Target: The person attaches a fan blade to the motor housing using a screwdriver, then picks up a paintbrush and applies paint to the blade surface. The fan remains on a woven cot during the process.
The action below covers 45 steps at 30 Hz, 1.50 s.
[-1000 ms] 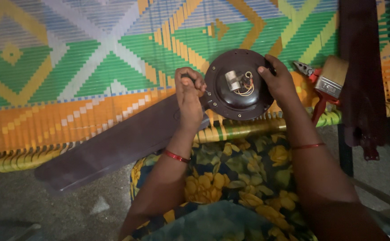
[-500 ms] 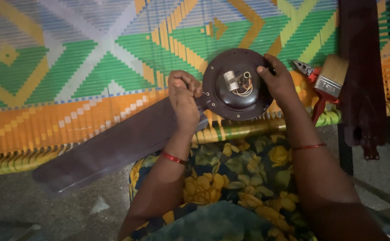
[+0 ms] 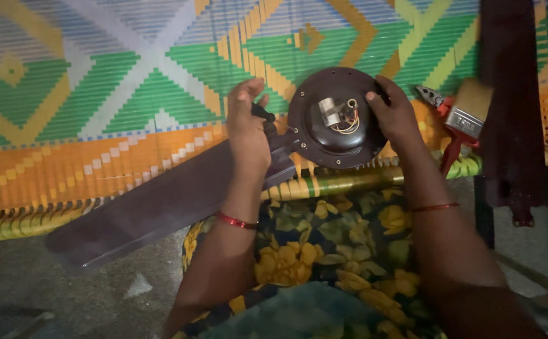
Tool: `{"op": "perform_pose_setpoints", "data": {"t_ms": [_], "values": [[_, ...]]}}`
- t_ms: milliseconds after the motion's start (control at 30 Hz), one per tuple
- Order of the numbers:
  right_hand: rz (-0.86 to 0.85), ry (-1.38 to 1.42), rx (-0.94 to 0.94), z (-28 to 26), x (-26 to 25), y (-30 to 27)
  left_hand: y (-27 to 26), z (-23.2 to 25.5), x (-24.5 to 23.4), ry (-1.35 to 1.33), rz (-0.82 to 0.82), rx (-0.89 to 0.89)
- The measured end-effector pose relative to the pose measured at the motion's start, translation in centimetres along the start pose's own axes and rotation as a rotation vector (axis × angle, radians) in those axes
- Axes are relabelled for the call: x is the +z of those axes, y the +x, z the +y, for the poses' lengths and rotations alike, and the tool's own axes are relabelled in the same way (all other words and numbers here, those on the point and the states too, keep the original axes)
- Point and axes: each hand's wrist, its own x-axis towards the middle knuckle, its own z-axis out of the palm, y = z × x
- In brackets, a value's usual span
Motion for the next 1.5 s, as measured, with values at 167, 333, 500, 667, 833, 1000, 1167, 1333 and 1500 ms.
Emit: {"op": "perform_pose_setpoints", "data": {"t_ms": [167, 333, 500, 667, 833, 1000, 1167, 1333, 1500], "values": [[0.002, 0.003, -0.006, -0.3, 0.3, 0.1, -0.1, 0.6, -0.5, -0.065, -0.031, -0.064], [0.005, 0.026, 0.060, -0.7, 0.4, 0.0, -1.3, -0.6, 0.8, -0.155, -0.071, 0.015], [0.007, 0.028, 0.024, -0.5, 0.3, -0.1, -2.1, -1.0, 1.0, -0.152, -0.095, 0.003], [0.011, 0.041, 0.006, 0.2, 0.3, 0.0, -1.3, -1.0, 0.9, -0.150, -0.055, 0.010], [0.010, 0.030, -0.006, 0.5, 0.4, 0.2, -1.6, -0.5, 1.4, -0.065, -0.030, -0.025], [-0.001, 0.062, 0.023, 0.5, 0.3, 0.2, -2.7, -0.9, 3.4, 0.024, -0.172, 0.145], [-0.037, 0.116, -0.008, 0.6, 0.2, 0.2, -3.4, -0.7, 3.4, -0.004, -0.121, 0.206], [-0.012, 0.046, 0.008, 0.4, 0.0, 0.1, -3.2, -0.3, 3.3, -0.005, -0.125, 0.150], [-0.029, 0.035, 0.031, -0.2, -0.2, 0.0, -3.7, -0.3, 3.5, 0.115, -0.207, 0.118]]}}
